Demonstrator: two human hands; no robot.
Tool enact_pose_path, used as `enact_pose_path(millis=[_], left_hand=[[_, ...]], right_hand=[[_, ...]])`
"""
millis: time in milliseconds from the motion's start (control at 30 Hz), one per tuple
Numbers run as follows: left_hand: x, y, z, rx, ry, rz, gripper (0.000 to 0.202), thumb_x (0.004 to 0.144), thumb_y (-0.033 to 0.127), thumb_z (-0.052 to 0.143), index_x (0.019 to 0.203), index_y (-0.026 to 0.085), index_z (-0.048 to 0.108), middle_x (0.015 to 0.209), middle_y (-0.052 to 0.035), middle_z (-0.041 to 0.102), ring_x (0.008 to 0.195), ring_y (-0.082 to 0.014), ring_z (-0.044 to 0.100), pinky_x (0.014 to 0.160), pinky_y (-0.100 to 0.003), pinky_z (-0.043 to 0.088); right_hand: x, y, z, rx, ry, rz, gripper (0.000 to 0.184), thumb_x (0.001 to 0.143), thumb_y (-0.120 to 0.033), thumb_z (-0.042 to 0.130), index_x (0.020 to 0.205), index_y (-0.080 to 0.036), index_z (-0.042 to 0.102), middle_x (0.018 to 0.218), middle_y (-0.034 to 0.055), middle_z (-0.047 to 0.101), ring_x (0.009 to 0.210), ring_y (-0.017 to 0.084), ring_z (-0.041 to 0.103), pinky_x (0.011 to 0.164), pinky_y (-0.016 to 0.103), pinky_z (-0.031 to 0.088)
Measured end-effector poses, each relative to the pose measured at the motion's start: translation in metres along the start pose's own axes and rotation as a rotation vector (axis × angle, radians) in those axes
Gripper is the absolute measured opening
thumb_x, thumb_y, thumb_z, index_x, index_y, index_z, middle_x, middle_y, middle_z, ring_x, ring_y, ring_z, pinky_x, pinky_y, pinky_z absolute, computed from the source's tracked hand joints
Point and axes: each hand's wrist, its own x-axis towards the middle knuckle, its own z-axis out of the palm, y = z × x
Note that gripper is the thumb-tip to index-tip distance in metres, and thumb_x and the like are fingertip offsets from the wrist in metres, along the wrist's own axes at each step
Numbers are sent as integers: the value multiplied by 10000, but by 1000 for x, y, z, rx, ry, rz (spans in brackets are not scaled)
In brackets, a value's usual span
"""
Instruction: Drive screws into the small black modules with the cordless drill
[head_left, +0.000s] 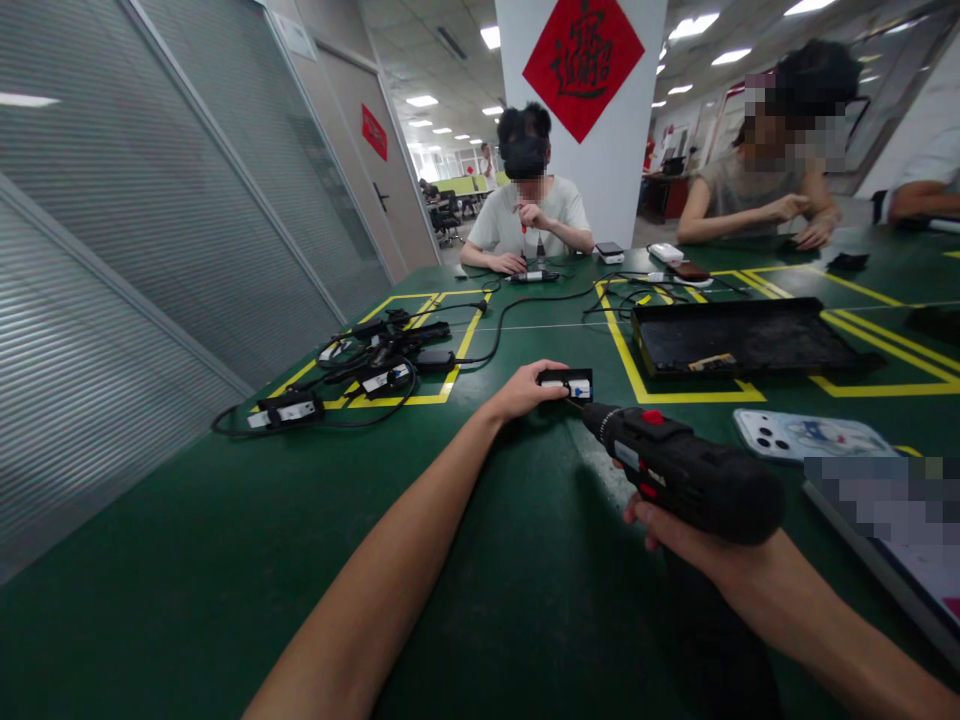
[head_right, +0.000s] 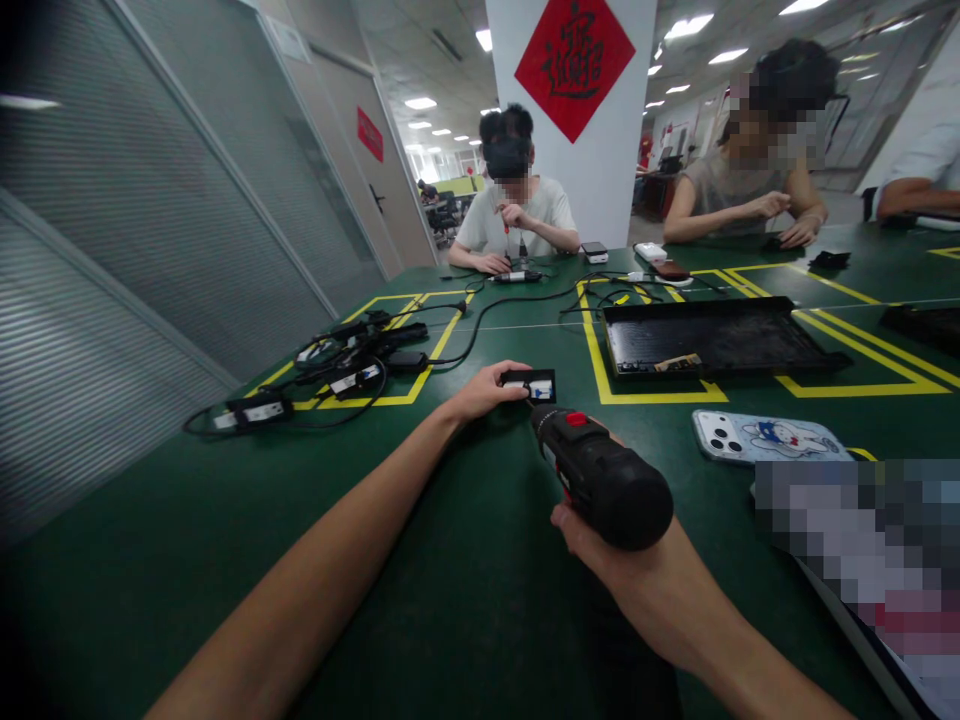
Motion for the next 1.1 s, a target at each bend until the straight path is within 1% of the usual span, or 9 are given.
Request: enact_pose_path(millis=[33, 100, 233, 500, 667, 833, 900, 1100], left_hand=[[0, 1, 0, -4, -7, 3, 530, 693, 303, 687, 1180, 147, 547, 1070, -80, 637, 920, -174, 599, 858, -320, 461], [-1, 1, -1, -7, -15, 11, 531, 697, 308, 685, 1183, 148, 545, 1071, -80, 636, 919, -176, 598, 858, -324, 461], [-1, 3, -1, -2, -10, 17, 536, 697, 309, 685, 1186, 143, 542, 1078, -84, 633, 927, -180, 596, 857, -325, 460], [-1, 4, 0, -21, -22, 14, 532, 700, 288, 683, 1186, 128, 536, 1091, -95, 629, 940, -180, 591, 865, -323, 452], [-1, 5, 0, -25, -18, 4, 524, 704, 271, 675, 1187, 126, 533, 1101, -97, 625, 934, -171, 589, 866, -322, 450], [-1, 5, 1, -29, -18, -1, 518, 706, 257, 668, 1188, 128, 529, 1108, -92, 623, 932, -166, 588, 871, -320, 445], [-1, 5, 0, -31, -26, -1, 518, 707, 265, 670, 1187, 129, 529, 1103, -92, 625, 927, -167, 589, 866, -320, 446], [-1, 3, 0, -53, -19, 8, 519, 699, 263, 680, 1180, 131, 537, 1094, -92, 627, 924, -167, 591, 866, -319, 447]], right_hand=[[0, 1, 0, 18, -7, 4, 551, 767, -471, 601, 1244, -214, 499, 858, 50, 688, 753, 231, 655, 764, 388, 514], [2, 2, 0, 70, -41, 1, 535, 784, -440, 597, 1254, -217, 475, 912, 50, 675, 755, 216, 647, 761, 387, 520], [4, 5, -3, 124, -125, -18, 495, 815, -390, 582, 1271, -244, 454, 904, 41, 672, 733, 209, 648, 730, 398, 535], [4, 7, -5, 137, -129, -11, 559, 824, -361, 587, 1343, -272, 403, 926, 43, 687, 764, 218, 662, 769, 417, 531], [5, 11, -4, 172, -123, -11, 544, 819, -364, 594, 1328, -257, 432, 935, 60, 689, 766, 224, 664, 763, 419, 538], [4, 10, -5, 176, -106, -56, 457, 811, -334, 604, 1249, -231, 525, 795, 43, 689, 750, 230, 671, 727, 401, 549], [5, 11, -5, 187, -115, -63, 440, 817, -331, 598, 1242, -232, 533, 779, 42, 687, 750, 231, 672, 727, 404, 549], [6, 17, -5, 181, -135, -37, 513, 839, -335, 574, 1327, -252, 442, 867, 54, 690, 755, 227, 667, 773, 442, 534]])
